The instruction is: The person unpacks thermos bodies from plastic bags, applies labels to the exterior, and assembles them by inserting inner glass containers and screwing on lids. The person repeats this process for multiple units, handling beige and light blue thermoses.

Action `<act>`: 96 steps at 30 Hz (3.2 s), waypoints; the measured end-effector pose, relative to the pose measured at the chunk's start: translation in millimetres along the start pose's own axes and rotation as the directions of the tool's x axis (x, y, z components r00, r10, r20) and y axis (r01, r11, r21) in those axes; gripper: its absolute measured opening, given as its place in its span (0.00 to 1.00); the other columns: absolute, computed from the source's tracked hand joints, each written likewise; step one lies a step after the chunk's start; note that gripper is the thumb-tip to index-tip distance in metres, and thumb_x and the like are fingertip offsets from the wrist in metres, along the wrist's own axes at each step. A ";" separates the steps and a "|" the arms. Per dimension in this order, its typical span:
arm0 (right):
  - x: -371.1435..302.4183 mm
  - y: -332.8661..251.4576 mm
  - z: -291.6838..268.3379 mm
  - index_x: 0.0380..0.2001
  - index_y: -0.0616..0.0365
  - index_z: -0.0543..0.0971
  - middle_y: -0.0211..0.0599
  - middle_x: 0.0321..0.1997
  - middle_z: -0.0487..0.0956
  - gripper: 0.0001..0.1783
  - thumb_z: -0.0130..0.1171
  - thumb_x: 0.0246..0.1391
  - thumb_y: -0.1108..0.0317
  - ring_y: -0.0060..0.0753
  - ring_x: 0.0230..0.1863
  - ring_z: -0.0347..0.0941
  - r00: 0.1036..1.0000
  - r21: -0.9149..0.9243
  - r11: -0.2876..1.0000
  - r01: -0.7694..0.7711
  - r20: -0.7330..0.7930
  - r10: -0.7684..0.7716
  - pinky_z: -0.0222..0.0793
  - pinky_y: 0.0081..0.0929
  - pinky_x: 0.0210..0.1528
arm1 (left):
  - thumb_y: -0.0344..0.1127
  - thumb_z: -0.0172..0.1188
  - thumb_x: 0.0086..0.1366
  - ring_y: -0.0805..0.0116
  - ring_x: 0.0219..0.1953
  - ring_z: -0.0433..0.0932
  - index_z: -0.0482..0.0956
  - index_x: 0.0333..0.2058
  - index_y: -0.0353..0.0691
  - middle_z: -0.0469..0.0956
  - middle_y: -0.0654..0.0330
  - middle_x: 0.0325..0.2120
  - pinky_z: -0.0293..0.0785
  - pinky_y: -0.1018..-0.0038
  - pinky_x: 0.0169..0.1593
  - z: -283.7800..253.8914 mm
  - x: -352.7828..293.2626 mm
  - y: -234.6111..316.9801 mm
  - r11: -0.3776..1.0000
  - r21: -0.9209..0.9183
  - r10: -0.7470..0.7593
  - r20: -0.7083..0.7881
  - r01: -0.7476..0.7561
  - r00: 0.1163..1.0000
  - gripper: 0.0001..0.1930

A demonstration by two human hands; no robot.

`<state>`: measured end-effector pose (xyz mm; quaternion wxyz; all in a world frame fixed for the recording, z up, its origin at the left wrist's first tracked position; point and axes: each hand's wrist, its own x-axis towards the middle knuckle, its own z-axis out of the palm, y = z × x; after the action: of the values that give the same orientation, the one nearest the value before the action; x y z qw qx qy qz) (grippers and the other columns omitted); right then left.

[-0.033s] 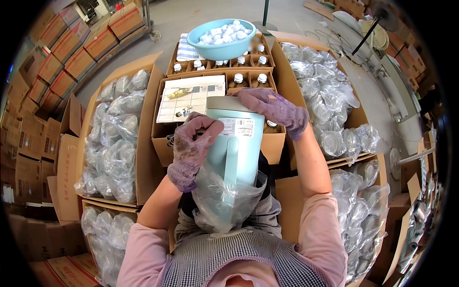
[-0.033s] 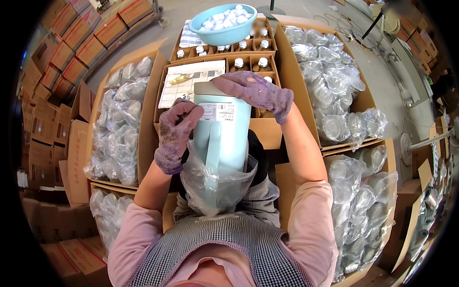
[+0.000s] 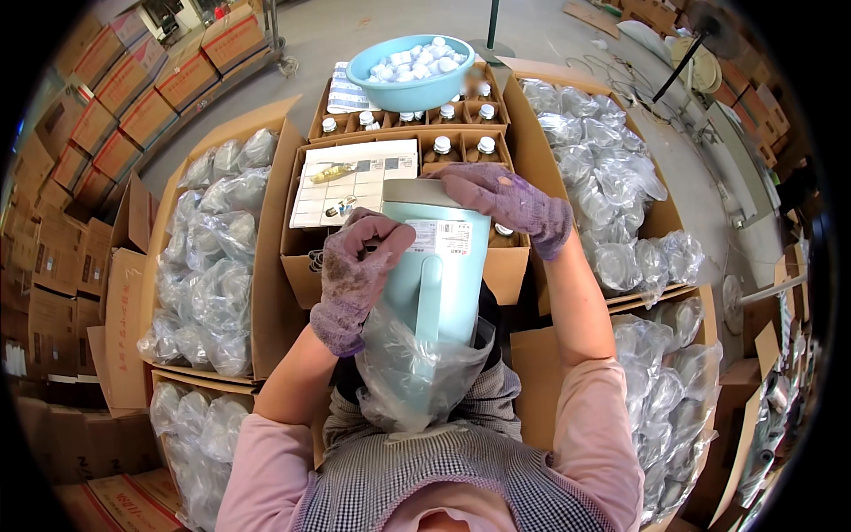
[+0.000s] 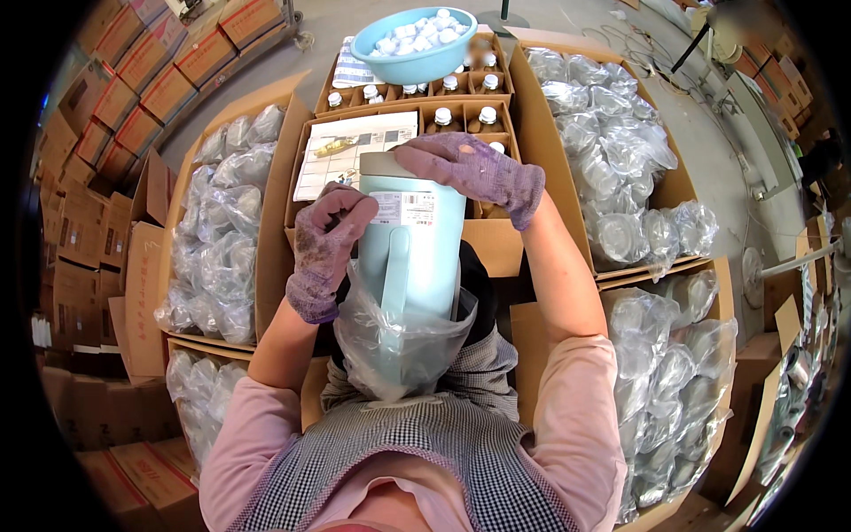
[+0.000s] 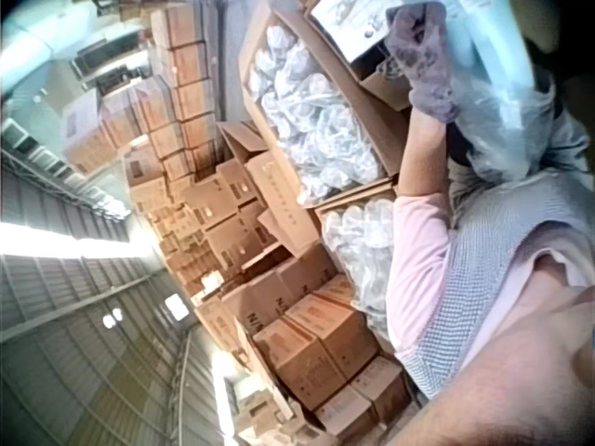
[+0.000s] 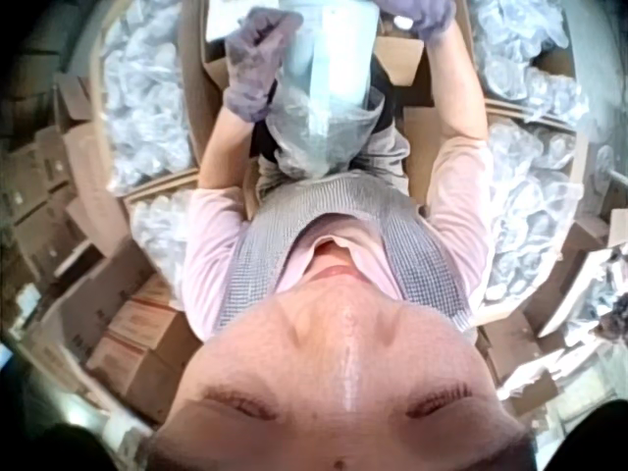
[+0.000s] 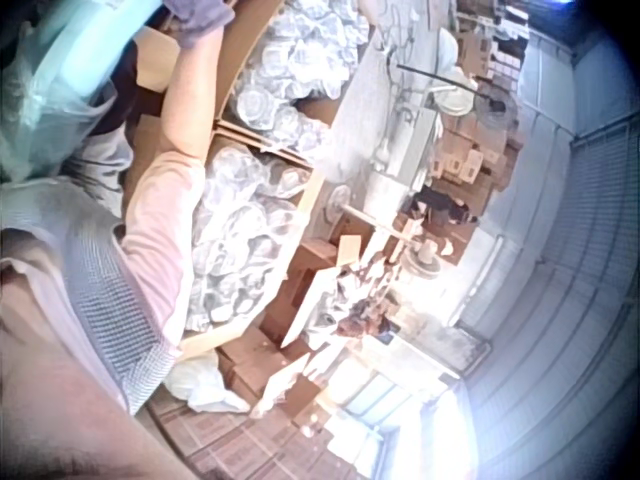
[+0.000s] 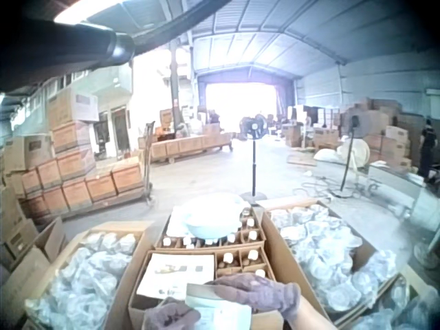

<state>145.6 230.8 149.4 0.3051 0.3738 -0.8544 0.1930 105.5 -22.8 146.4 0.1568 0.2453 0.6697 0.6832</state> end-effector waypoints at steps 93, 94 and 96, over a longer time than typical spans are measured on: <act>44.5 -41.5 16.5 0.56 0.56 0.76 0.47 0.55 0.76 0.23 0.54 0.59 0.62 0.50 0.58 0.69 0.858 0.214 0.904 -0.371 -0.293 0.421 0.61 0.42 0.63 | 0.58 0.30 0.75 0.49 0.59 0.72 0.75 0.46 0.33 0.70 0.38 0.58 0.66 0.59 0.64 -41.9 49.7 -39.5 0.921 -0.386 0.118 0.136 -0.057 0.984 0.33; 40.7 -37.0 17.3 0.58 0.57 0.74 0.47 0.60 0.73 0.25 0.55 0.58 0.61 0.49 0.64 0.64 0.882 0.225 0.909 -0.351 -0.246 0.402 0.55 0.43 0.68 | 0.56 0.33 0.75 0.49 0.59 0.72 0.75 0.48 0.31 0.71 0.38 0.57 0.66 0.59 0.65 -39.9 41.5 -27.0 0.954 -0.207 0.248 0.142 -0.217 0.958 0.31; 0.3 -5.8 46.4 0.62 0.59 0.70 0.48 0.66 0.68 0.28 0.54 0.61 0.59 0.47 0.70 0.58 0.794 0.458 0.768 -0.448 -0.192 0.577 0.48 0.43 0.73 | 0.53 0.39 0.75 0.49 0.60 0.71 0.74 0.51 0.30 0.72 0.41 0.57 0.64 0.58 0.66 -28.5 35.7 15.1 0.750 0.136 0.594 0.291 -0.647 0.750 0.28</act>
<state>132.4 201.0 115.9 0.2939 0.1389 -0.8065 0.4938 62.0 -28.1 166.3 -0.0337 0.5486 0.5999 0.5815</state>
